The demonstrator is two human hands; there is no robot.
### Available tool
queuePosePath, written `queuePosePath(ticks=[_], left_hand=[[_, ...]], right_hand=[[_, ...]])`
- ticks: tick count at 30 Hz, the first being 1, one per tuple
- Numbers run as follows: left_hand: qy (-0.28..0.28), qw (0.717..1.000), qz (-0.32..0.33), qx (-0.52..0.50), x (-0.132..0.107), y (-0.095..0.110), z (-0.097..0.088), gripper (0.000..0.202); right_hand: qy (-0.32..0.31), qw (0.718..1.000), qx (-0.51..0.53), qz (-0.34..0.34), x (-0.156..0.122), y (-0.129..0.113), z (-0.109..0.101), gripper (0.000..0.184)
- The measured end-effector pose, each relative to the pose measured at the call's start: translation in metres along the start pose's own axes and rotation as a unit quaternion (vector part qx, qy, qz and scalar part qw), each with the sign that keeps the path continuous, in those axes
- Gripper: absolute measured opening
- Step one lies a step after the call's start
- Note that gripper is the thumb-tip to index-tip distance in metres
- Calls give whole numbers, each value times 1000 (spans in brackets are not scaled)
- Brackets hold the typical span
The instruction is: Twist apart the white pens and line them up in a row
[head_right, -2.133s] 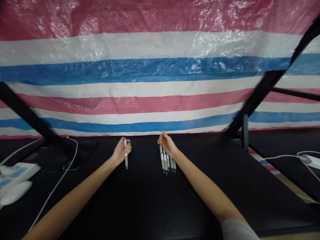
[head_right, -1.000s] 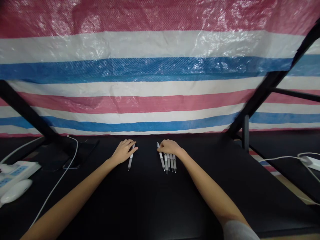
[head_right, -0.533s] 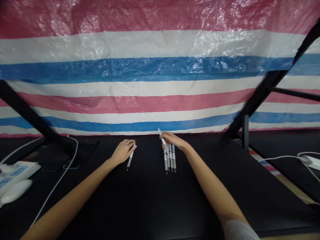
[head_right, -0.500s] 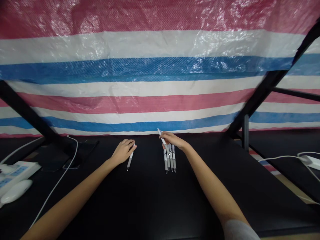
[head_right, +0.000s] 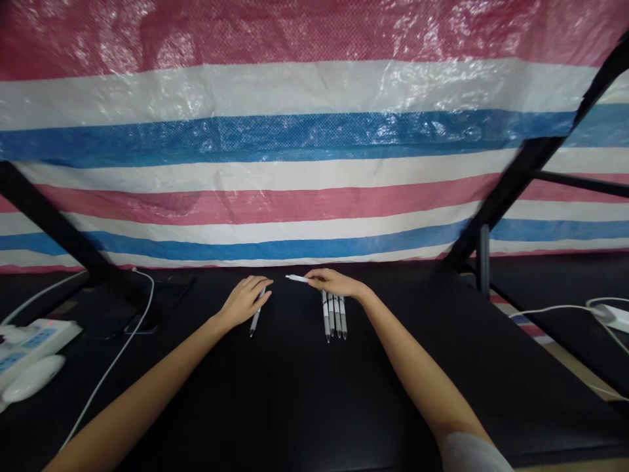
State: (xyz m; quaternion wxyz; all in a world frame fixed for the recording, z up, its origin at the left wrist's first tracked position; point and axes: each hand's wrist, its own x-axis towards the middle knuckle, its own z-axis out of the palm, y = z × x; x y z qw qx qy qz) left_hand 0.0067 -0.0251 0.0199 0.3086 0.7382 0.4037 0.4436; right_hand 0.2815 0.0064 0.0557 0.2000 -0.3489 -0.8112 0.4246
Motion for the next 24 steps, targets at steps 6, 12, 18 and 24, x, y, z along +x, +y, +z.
queuePosePath(ticks=[6, 12, 18, 24], left_hand=[[-13, 996, -28, -83, 1, -1, 1, 13], [-3, 1000, 4, -11, -2, 2, 6, 5], [-40, 981, 75, 172, -2, -3, 4, 19], [-74, 960, 120, 243, 1, -12, 1, 23]], right_hand=[[-23, 999, -28, 12, 0, 2, -2, 32], [-14, 998, -60, 8, 0, 1, 0, 36], [-33, 997, -65, 7, 2, -2, 4, 35], [-60, 996, -71, 11, 1, -6, 6, 33]])
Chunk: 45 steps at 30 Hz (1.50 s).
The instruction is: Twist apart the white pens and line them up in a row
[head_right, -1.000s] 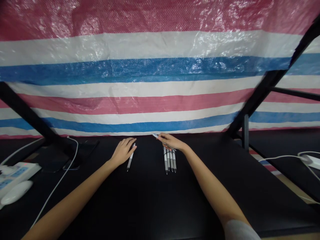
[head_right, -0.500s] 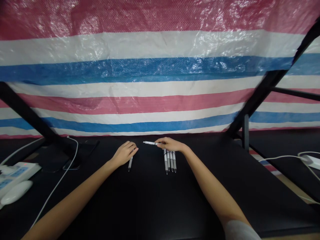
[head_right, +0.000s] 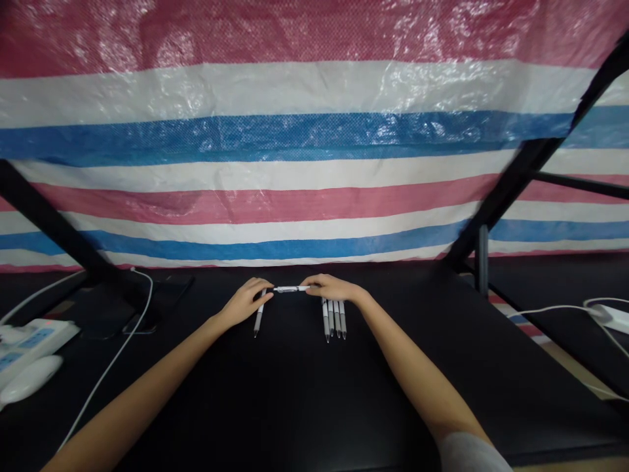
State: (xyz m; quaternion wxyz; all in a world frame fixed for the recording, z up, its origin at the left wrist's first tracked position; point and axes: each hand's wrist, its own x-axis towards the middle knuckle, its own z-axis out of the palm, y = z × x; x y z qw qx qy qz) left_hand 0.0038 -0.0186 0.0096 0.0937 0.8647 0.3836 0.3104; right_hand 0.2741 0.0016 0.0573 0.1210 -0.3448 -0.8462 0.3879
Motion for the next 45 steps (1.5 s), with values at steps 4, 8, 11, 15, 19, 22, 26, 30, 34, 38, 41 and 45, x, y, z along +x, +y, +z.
queuePosePath(ticks=[4, 8, 11, 15, 19, 22, 26, 30, 34, 38, 41, 45], left_hand=[[-5, 1000, 15, -8, 0, -3, 2, 20], [9, 1000, 14, -16, -1, -7, 4, 19], [30, 999, 17, -16, 0, -7, 4, 19], [58, 998, 18, -26, 0, -5, 1, 20], [58, 997, 14, -41, 0, -1, -1, 17], [54, 997, 9, -50, 0, 1, -1, 16], [59, 996, -10, -61, 0, 0, -1, 17], [67, 996, -30, -60, 0, 1, -2, 17], [51, 997, -25, -54, 0, 2, -3, 19], [37, 997, -34, -50, 0, 1, -3, 24], [30, 998, -40, -46, 0, 0, -3, 28], [46, 997, -42, -41, -1, 2, -4, 18]], right_hand=[[-1, 1000, -3, 3, 0, 2, 0, 33], [9, 1000, 1, -9, 0, 6, -1, 34], [12, 1000, 3, -15, 0, 6, 0, 34], [9, 1000, 7, -17, 2, 2, 4, 34], [12, 1000, 9, -26, 5, 0, 9, 34], [19, 999, 13, -38, 6, 0, 11, 34], [17, 999, 28, -9, 5, 3, 8, 38], [21, 999, 47, 15, 2, 10, 2, 38], [16, 999, 34, 10, 2, 14, 1, 35], [21, 1000, 21, -3, 4, 13, 4, 30], [34, 999, 11, -11, 4, 13, 5, 28], [52, 999, 13, -9, 2, 11, 3, 28]])
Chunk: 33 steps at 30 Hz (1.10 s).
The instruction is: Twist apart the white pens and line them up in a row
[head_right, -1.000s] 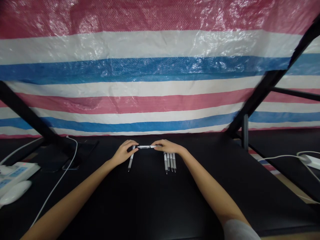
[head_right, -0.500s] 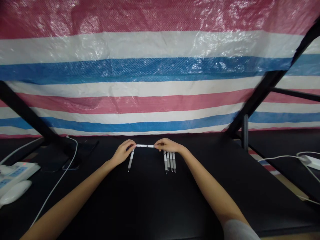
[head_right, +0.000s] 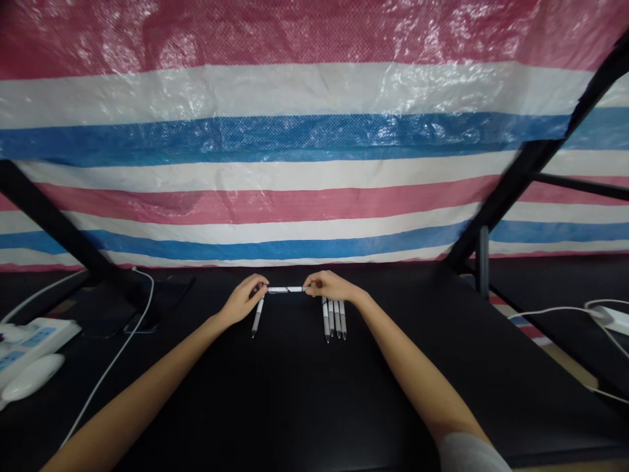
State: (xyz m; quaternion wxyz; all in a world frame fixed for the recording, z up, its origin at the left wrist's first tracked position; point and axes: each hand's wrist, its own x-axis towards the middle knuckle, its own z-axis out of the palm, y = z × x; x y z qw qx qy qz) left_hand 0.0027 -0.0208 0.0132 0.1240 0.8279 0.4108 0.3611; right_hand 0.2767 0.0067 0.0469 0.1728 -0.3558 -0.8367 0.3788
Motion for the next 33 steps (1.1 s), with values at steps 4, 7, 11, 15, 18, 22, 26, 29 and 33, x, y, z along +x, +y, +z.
queuePosePath(ticks=[4, 7, 11, 15, 18, 22, 26, 29, 33], left_hand=[[4, 1000, 17, -5, 0, 4, 0, 14], [6, 1000, 19, -7, 0, 6, -1, 16], [-4, 1000, 12, -1, 0, 5, -2, 24], [4, 1000, -4, -1, 0, 3, -1, 21], [14, 1000, -12, -2, 0, 3, -1, 16], [-3, 1000, 6, 6, 0, 6, -2, 18], [-7, 1000, 7, 7, 0, 4, -2, 27], [-3, 1000, -5, 12, 0, 3, -2, 22], [-10, 1000, -13, 15, -1, 4, -2, 18]], right_hand=[[10, 1000, 2, 0, -1, -1, -2, 29], [6, 1000, 5, -3, 0, -1, -1, 29], [5, 1000, 3, -4, 0, -1, 0, 29], [9, 1000, 1, -3, 0, 0, -1, 29], [10, 1000, 3, -1, -1, 0, -2, 29], [11, 1000, 11, -1, -1, 1, -2, 28], [10, 1000, 9, -7, 0, 2, -1, 27], [11, 1000, 6, -8, 0, 1, -2, 27], [13, 1000, 10, 1, -1, 0, -3, 29]])
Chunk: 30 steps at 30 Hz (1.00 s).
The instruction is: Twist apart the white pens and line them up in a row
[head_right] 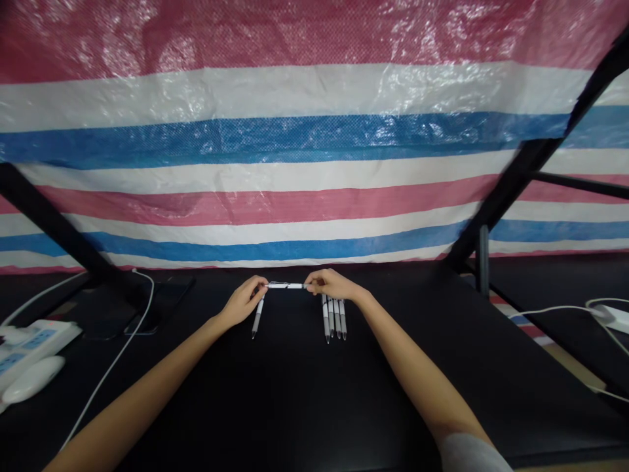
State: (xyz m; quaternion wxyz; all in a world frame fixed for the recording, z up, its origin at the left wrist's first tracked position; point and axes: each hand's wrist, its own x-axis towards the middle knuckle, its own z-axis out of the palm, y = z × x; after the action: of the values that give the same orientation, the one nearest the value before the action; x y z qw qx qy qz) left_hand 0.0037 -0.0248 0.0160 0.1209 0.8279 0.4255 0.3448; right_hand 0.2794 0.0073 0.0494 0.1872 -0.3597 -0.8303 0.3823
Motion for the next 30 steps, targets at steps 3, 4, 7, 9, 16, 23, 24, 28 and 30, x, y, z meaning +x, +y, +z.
queuePosePath(ticks=[3, 4, 7, 9, 16, 23, 24, 28, 30], left_hand=[[-8, 1000, 4, 5, 0, 1, 0, 18], [-8, 1000, 6, 5, 0, 1, 0, 19], [-11, 1000, 13, -1, 1, -1, 0, 25], [-11, 1000, 14, -10, 1, -3, 1, 28], [-3, 999, -4, -53, 4, -10, 3, 35], [35, 994, -37, -99, 5, -13, 1, 36], [38, 994, -39, -100, 5, -14, 1, 36], [46, 995, -43, -81, 5, -16, 2, 34], [50, 996, -45, -59, 5, -17, 3, 32]], right_hand=[[1, 1000, -1, 2, 0, -1, 0, 30], [1, 1000, -1, 1, 0, -2, 0, 30], [4, 1000, -1, -2, 0, -2, 1, 30], [5, 1000, -1, -4, 0, -2, 1, 30], [7, 1000, -5, -12, 0, 2, 1, 29], [-3, 1000, 2, -3, -1, 5, -3, 27], [-5, 1000, 1, -1, -1, 6, -4, 27], [-9, 1000, -21, 9, -3, 10, -8, 25], [-13, 999, -29, 18, -4, 12, -11, 26]])
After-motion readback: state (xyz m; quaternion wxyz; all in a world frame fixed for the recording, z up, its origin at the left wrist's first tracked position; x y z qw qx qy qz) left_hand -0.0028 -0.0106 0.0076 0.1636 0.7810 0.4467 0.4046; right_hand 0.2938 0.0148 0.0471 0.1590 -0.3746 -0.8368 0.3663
